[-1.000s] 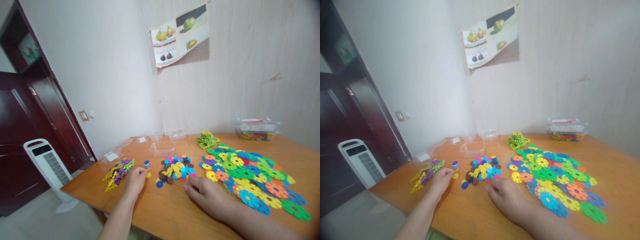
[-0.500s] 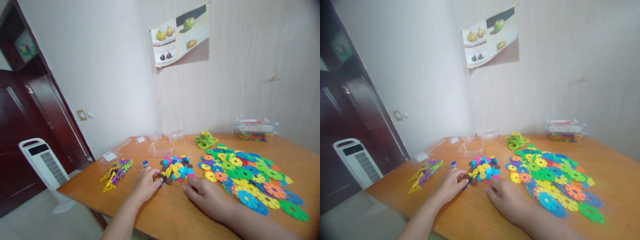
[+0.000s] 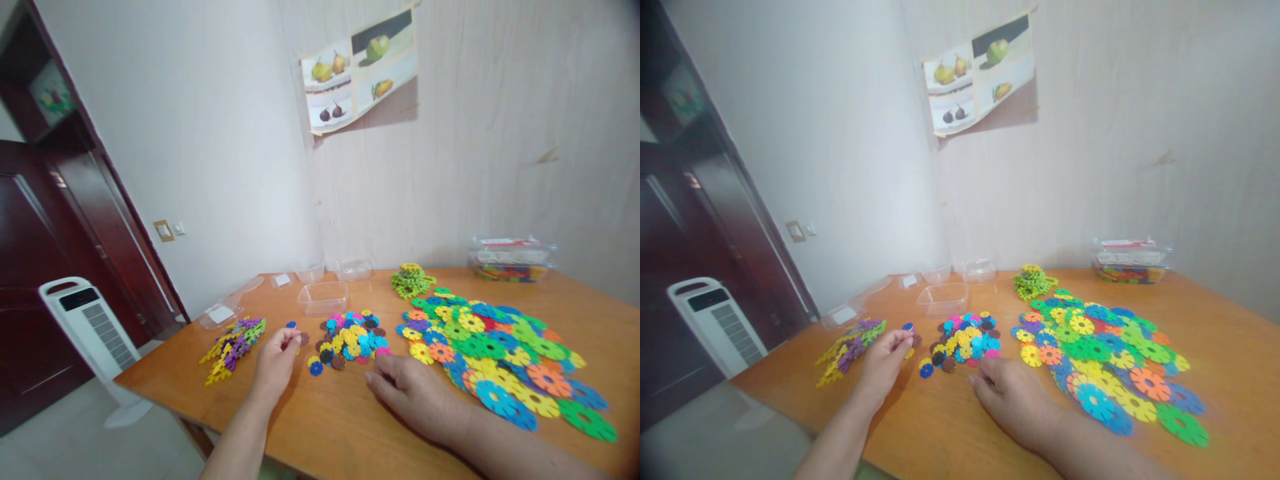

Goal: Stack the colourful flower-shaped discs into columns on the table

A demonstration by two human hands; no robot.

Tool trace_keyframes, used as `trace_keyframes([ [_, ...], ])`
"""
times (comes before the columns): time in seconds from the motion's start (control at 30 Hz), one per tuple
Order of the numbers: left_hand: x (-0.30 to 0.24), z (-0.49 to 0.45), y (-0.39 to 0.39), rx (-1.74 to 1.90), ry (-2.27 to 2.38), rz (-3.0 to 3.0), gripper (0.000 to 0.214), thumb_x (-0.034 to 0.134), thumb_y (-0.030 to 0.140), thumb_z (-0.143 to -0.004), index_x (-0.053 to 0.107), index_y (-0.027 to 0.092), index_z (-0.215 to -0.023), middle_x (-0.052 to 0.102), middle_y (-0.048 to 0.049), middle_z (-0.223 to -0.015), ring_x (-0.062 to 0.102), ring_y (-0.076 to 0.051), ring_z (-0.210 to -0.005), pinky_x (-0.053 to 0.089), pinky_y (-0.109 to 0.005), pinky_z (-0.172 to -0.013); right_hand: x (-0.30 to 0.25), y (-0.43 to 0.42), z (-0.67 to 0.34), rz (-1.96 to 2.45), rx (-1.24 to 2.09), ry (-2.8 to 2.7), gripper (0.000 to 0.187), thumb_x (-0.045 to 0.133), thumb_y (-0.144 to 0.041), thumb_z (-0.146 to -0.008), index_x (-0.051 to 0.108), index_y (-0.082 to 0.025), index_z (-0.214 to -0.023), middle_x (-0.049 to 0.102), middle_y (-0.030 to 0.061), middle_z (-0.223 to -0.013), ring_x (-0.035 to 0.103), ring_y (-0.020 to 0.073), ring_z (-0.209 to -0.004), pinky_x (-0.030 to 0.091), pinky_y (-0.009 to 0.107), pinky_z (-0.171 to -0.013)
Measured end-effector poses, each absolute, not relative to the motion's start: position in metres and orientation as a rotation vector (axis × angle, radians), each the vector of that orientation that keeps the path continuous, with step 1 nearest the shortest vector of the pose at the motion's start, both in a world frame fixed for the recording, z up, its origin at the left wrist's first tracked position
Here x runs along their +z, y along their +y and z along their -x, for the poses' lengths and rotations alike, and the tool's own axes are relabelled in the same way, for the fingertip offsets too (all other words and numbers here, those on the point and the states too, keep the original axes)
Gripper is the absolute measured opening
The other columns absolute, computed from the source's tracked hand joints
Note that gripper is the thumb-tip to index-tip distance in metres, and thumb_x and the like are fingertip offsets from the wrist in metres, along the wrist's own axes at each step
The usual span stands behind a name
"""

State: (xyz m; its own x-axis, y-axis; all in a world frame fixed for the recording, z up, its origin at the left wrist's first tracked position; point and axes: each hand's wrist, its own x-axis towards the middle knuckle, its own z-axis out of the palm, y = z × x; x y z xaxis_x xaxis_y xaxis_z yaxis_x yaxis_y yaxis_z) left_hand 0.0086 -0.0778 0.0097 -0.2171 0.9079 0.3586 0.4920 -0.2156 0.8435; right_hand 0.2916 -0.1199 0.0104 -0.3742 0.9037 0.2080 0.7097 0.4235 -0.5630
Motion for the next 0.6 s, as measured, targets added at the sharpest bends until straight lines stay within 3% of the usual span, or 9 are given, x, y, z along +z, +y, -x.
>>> trace_keyframes([
  [0.13, 0.01, 0.009, -0.077, 1.553, 1.835, -1.472, 0.03, 0.061, 0.04, -0.077, 0.067, 0.016, -0.094, 0.074, -0.0069, -0.087, 0.068, -0.023, -0.084, 0.049, -0.034, -0.081, 0.007, -0.12, -0.292, 1.355, 0.525, -2.194, 0.028, 0.048, -0.037, -0.094, 0.05, -0.021, -0.071, 0.063, 0.0003, -0.069, 0.055, 0.015, -0.063, 0.031, 0.026, -0.057],
  [0.6, -0.011, 0.023, -0.067, 1.244, 2.082, -1.604, 0.014, 0.06, 0.03, -0.079, 0.07, 0.023, -0.083, 0.075, -0.0033, -0.082, 0.068, -0.021, -0.083, 0.046, -0.026, -0.072, 0.009, -0.122, -0.292, 1.348, 0.548, -2.193, 0.028, 0.048, -0.037, -0.094, 0.05, -0.022, -0.07, 0.063, 0.0002, -0.069, 0.055, 0.0153, -0.064, 0.031, 0.026, -0.056],
])
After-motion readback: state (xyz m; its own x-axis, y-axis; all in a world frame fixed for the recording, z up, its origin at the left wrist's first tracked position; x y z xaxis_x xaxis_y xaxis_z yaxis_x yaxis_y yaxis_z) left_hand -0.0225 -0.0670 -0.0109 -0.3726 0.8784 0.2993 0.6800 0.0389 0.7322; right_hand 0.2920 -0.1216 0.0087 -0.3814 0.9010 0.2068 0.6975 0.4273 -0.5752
